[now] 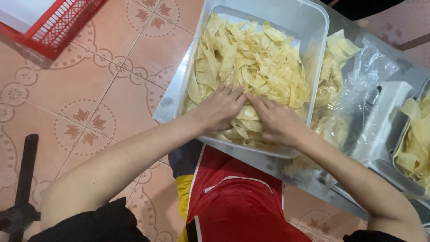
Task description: Weighing and bagging crispy food items from a large container into smaller plastic bags.
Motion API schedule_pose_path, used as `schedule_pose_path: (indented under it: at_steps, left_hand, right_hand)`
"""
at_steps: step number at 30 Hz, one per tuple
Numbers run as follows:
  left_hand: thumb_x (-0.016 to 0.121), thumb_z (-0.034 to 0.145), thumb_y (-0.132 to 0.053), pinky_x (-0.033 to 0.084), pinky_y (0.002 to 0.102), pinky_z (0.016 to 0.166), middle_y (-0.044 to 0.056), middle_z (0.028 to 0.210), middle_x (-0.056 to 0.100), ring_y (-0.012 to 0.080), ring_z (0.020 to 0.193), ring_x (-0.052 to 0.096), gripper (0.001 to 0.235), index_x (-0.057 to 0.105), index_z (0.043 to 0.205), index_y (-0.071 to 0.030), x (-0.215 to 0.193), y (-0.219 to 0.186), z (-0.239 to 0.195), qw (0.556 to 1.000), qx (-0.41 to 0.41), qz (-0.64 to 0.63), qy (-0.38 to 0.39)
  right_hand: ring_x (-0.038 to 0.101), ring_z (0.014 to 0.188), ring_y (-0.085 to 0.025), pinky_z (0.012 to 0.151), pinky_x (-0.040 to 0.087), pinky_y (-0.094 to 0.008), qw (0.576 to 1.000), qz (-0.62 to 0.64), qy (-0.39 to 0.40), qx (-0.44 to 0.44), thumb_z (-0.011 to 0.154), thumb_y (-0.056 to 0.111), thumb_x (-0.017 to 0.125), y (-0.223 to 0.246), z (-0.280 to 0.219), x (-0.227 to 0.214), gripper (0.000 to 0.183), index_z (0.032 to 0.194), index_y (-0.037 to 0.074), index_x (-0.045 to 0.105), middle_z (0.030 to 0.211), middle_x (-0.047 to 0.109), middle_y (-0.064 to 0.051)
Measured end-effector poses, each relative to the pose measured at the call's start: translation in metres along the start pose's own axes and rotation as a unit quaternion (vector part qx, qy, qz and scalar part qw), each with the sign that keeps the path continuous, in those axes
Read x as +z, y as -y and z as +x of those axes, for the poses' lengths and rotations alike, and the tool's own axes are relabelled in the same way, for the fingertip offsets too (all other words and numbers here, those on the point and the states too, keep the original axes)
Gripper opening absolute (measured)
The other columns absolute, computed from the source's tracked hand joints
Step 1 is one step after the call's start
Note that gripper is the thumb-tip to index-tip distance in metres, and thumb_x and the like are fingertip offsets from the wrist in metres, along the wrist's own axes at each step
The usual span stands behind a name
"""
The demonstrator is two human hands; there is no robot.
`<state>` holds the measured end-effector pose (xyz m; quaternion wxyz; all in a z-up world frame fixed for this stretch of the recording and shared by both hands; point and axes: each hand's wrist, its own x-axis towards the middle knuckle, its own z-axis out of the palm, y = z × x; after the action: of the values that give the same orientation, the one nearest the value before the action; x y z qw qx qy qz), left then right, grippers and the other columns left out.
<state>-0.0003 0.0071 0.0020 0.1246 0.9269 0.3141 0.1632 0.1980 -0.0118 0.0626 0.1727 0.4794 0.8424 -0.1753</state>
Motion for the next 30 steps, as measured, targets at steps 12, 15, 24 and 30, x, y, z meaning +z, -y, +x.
schedule_pose_path:
  at_steps: [12,15,24,30]
  left_hand:
    - [0.075,0.074,0.000,0.056,0.032,0.053,0.016,0.085,0.073,0.0244,0.067,0.073,0.018,0.071,0.092,0.000,-0.132,0.007,0.093,0.970,-0.098,-0.123,0.185]
    - [0.081,0.067,-0.010,0.059,0.035,0.060,0.021,0.094,0.076,0.0272,0.076,0.073,0.033,0.074,0.096,0.004,-0.163,0.007,0.108,0.972,-0.093,-0.076,0.200]
    - [0.086,0.068,-0.030,0.058,0.039,0.082,0.010,0.105,0.076,0.0244,0.094,0.073,0.053,0.074,0.118,-0.015,-0.049,0.126,0.114,0.950,-0.170,-0.202,0.166]
    - [0.084,0.074,-0.027,0.055,0.040,0.095,0.014,0.115,0.075,0.0279,0.107,0.071,0.054,0.069,0.123,-0.009,-0.035,0.114,0.096,0.953,-0.155,-0.257,-0.029]
  right_hand:
    - [0.076,0.078,-0.021,0.071,0.062,-0.034,0.977,0.131,-0.132,-0.105,0.064,0.010,0.082,-0.058,-0.019,-0.114,0.067,0.128,0.004,0.066,0.095,0.077,-0.014]
    - [0.074,0.081,-0.020,0.074,0.060,-0.034,0.979,0.154,-0.103,-0.083,0.059,0.008,0.080,-0.076,-0.018,-0.138,0.068,0.126,0.004,0.067,0.095,0.077,-0.013]
    - [0.064,0.093,-0.017,0.085,0.052,-0.032,0.952,0.291,-0.089,-0.011,0.082,0.008,0.072,-0.143,0.070,-0.065,0.041,0.122,0.003,0.070,0.104,0.072,-0.008]
    - [0.065,0.101,-0.016,0.087,0.050,-0.030,0.930,0.308,-0.200,-0.024,0.100,0.015,0.064,-0.163,0.080,-0.033,0.042,0.141,0.008,0.058,0.118,0.071,-0.008]
